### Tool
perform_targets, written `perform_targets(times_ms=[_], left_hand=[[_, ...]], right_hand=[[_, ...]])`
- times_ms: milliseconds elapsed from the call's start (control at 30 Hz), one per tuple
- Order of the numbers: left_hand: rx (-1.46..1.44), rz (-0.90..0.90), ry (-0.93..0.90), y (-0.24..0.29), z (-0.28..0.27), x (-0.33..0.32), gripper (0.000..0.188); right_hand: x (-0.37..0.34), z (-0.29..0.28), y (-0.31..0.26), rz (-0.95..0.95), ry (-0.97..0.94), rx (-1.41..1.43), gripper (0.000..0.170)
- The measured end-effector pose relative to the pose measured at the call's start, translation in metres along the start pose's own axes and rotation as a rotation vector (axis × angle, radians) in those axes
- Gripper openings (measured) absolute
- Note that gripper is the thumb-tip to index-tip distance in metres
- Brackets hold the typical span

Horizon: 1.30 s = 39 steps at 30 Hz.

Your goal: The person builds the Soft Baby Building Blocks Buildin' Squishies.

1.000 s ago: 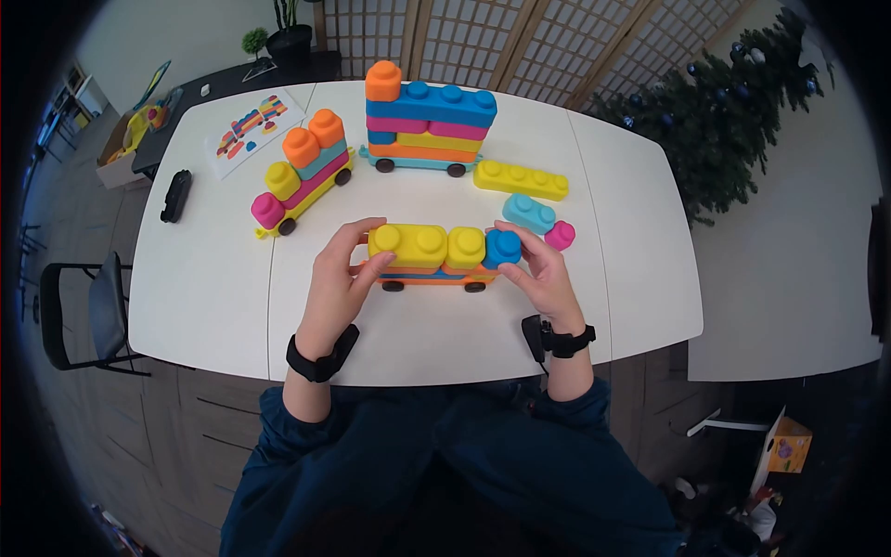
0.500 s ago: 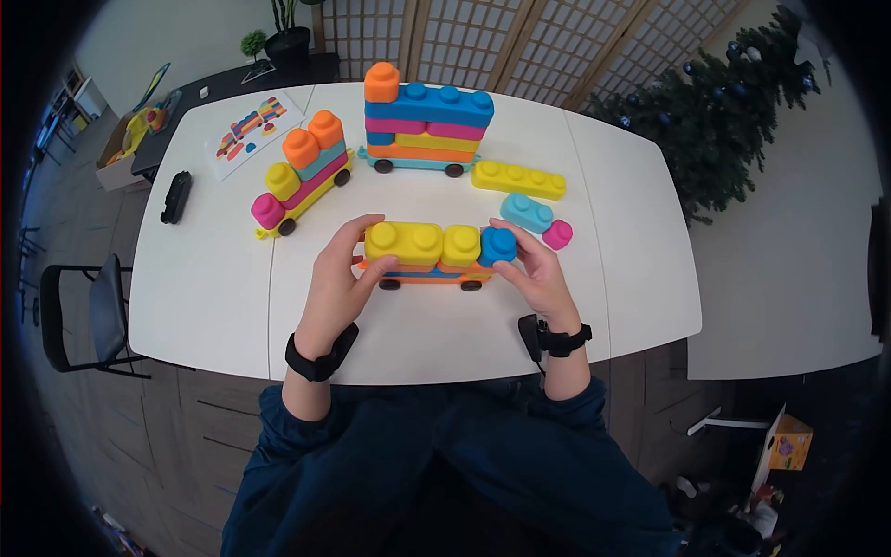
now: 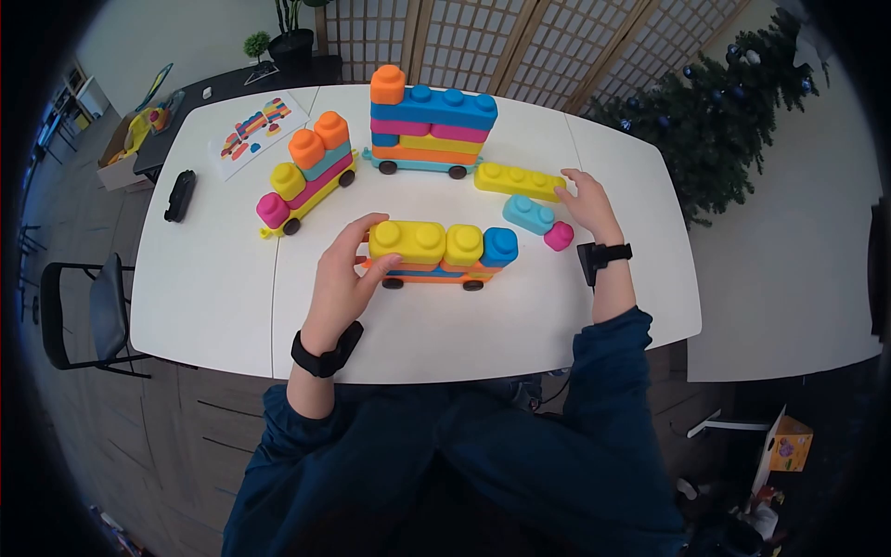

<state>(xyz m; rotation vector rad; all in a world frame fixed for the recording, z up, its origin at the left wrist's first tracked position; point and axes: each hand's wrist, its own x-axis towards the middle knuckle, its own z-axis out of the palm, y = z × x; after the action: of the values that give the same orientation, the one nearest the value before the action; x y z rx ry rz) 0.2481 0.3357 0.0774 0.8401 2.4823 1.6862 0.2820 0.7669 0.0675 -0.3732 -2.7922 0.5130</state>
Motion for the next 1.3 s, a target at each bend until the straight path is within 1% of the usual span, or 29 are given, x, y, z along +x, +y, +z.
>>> perform_targets(times_ms=[67,133,267,333,367,433,467,533,567,633,667,733,767,833,867,933,1033,1133,1267,1300], left_hand=[[-0.004,-0.001,0.008,0.000,0.000,-0.001,0.051],[0.005,0.002,0.011,-0.002,0.001,-0.001,0.051],[0.015,0.005,0.009,-0.002,0.000,-0.001,0.051],[0.011,0.009,0.004,-0.002,0.000,-0.001,0.051],[0.010,0.008,0.002,-0.001,-0.001,-0.001,0.051],[-0.002,-0.051,-0.037,0.005,-0.003,0.000,0.054],[-0.003,-0.050,-0.039,0.003,-0.004,0.001,0.054],[0.230,0.234,0.036,-0.003,-0.008,0.002,0.054],[0.229,0.235,0.036,-0.002,-0.010,0.003,0.054],[0.039,0.171,0.053,0.005,-0.017,0.004,0.057],[0.038,0.171,0.053,0.010,-0.018,0.005,0.057],[-0.128,0.161,0.090,0.018,-0.019,0.006,0.056],[-0.125,0.159,0.092,0.019,-0.019,0.006,0.056],[-0.172,0.247,0.116,0.021,-0.017,0.007,0.050],[-0.170,0.247,0.115,0.021,-0.016,0.007,0.050],[-0.165,0.204,0.099,0.019,-0.013,0.008,0.044],[-0.114,0.163,0.103,0.017,-0.009,0.009,0.039],[-0.129,0.158,0.122,0.019,-0.007,0.010,0.036],[-0.111,0.153,0.118,0.019,-0.006,0.012,0.036],[-0.137,0.125,0.084,0.019,-0.007,0.012,0.036]], right_hand=[[0.010,0.008,0.005,0.027,0.013,-0.033,0.036],[0.017,0.011,0.006,0.163,-0.120,-0.053,0.035],[0.015,0.010,0.002,0.229,-0.097,-0.017,0.030],[0.009,0.003,-0.002,0.173,0.066,-0.002,0.027],[0.005,-0.001,-0.005,0.175,0.065,-0.003,0.027],[-0.006,-0.009,-0.014,0.077,0.285,0.076,0.027],[-0.013,-0.015,-0.026,0.079,0.286,0.074,0.027],[-0.029,-0.023,-0.053,0.080,0.358,0.315,0.026],[-0.038,-0.025,-0.067,0.081,0.359,0.314,0.026],[-0.057,-0.027,-0.093,0.087,0.265,0.729,0.025],[-0.066,-0.027,-0.105,0.087,0.265,0.729,0.025],[-0.080,-0.025,-0.129,0.035,0.215,0.794,0.024],[-0.083,-0.023,-0.138,0.034,0.212,0.797,0.024],[-0.088,-0.020,-0.151,-0.126,0.238,0.732,0.024],[-0.090,-0.020,-0.156,-0.126,0.238,0.734,0.024],[-0.093,-0.020,-0.163,-0.171,0.238,0.639,0.023],[-0.096,-0.015,-0.165,-0.153,0.250,0.626,0.024],[-0.097,-0.013,-0.163,-0.159,0.278,0.595,0.024],[-0.100,-0.013,-0.165,-0.126,0.286,0.593,0.025],[-0.101,-0.013,-0.166,-0.115,0.284,0.598,0.025]])
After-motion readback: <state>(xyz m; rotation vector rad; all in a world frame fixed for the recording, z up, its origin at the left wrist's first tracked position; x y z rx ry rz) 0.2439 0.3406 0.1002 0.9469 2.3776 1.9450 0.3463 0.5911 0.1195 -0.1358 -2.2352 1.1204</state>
